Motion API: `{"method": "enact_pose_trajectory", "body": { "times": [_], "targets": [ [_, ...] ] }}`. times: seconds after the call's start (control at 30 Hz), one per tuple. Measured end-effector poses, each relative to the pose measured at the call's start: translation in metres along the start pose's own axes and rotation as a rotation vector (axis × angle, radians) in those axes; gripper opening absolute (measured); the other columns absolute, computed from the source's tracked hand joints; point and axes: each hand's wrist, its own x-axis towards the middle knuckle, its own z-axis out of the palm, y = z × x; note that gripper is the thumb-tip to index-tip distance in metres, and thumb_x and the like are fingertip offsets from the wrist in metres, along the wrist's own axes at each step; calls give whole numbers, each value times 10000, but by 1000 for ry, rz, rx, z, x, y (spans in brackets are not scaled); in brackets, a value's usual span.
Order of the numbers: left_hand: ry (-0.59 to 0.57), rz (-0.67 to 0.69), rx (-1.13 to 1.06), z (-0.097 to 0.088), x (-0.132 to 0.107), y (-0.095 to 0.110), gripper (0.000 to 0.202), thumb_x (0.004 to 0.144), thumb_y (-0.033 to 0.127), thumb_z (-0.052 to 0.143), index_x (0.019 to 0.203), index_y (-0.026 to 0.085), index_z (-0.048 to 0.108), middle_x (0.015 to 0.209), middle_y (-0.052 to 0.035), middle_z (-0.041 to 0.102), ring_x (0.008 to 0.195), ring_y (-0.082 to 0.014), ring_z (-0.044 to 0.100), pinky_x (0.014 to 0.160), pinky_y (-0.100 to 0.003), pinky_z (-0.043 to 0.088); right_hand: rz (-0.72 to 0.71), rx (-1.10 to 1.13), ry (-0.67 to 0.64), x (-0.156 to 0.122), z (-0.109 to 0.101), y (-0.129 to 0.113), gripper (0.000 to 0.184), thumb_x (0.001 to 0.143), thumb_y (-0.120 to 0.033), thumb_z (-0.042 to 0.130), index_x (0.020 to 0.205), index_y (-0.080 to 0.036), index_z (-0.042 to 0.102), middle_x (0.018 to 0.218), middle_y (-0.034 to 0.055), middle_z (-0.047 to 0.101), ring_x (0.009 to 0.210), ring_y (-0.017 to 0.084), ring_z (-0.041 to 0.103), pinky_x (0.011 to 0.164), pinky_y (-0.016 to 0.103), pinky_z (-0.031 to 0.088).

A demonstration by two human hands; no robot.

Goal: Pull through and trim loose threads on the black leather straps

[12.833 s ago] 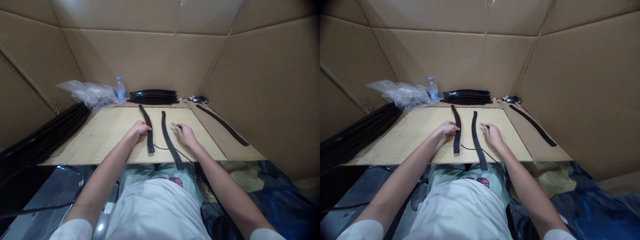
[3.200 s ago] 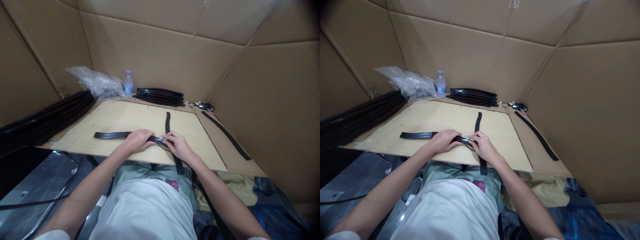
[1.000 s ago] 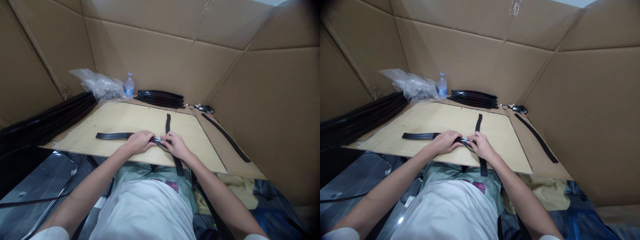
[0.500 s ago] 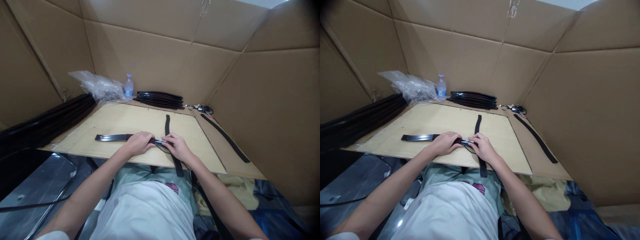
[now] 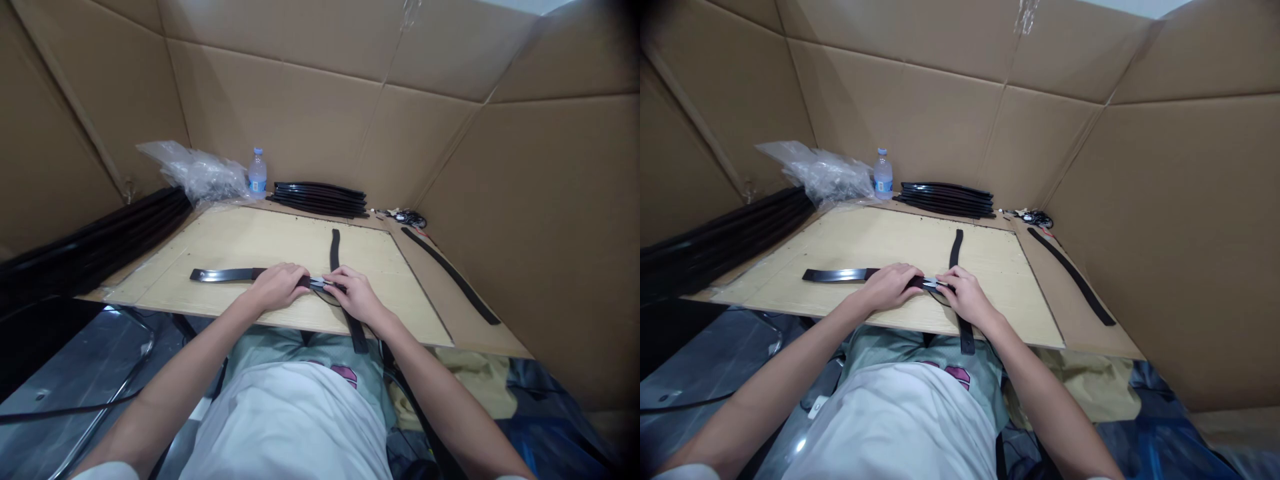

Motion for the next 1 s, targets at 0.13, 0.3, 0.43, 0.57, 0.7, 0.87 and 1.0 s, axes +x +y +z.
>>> {"method": "enact_pose_trajectory", "body": {
  "times": [0.13, 0.3, 0.43, 0.57, 0.7, 0.87, 1.0],
  "targets": [
    [1, -8, -5, 0, 0, 1, 306, 870, 414, 453, 1046, 171, 515, 963, -98, 622, 900, -231, 579, 777, -352, 429, 3, -7, 5, 0, 0, 0, 229, 848, -230, 548, 1048, -202, 658, 896, 76, 613, 808, 181, 583, 751, 316, 486],
    [3, -3, -4, 0, 0, 0, 308, 870, 419, 449, 1046, 175, 515, 963, -95, 621, 893, -231, 581, 770, -353, 433, 6, -13, 9, -1, -1, 1, 233, 846, -231, 551, 1052, -204, 657, 902, 75, 615, 812, 183, 587, 755, 319, 488],
    [2, 3, 13, 0, 0, 0, 306, 870, 418, 451, 1045, 176, 513, 960, -91, 623, 890, -233, 582, 769, -350, 434, 6, -10, 6, -1, -1, 1, 234, 847, -213, 549, 1056, -205, 655, 908, 73, 614, 823, 182, 585, 764, 316, 484],
    [1, 1, 11, 0, 0, 0, 308, 871, 420, 447, 1041, 172, 512, 953, -93, 623, 891, -234, 584, 767, -349, 434, 3, -3, -4, 0, -1, 0, 235, 842, -199, 554, 1053, -195, 657, 908, 76, 618, 821, 180, 584, 764, 311, 482],
    [-1, 3, 8, 1, 0, 0, 307, 869, 420, 451, 1040, 172, 511, 953, -94, 623, 892, -234, 584, 769, -351, 436, 13, -20, -24, 2, 0, -2, 228, 837, -200, 559, 1039, -188, 665, 875, 78, 615, 803, 186, 580, 752, 315, 481],
    [9, -2, 8, 3, 0, -1, 310, 865, 418, 459, 1044, 169, 506, 967, -94, 620, 907, -235, 579, 780, -351, 435, 45, -32, -15, 6, 5, -1, 205, 821, -205, 583, 998, -161, 677, 829, 75, 595, 755, 179, 574, 709, 295, 478],
    [4, -14, 7, 5, 0, -1, 320, 862, 419, 465, 1067, 175, 496, 981, -88, 620, 912, -234, 579, 782, -349, 435, 49, -42, -22, 8, 8, -2, 182, 824, -204, 583, 974, -159, 675, 823, 69, 593, 760, 173, 569, 708, 282, 466]
  ]
}}
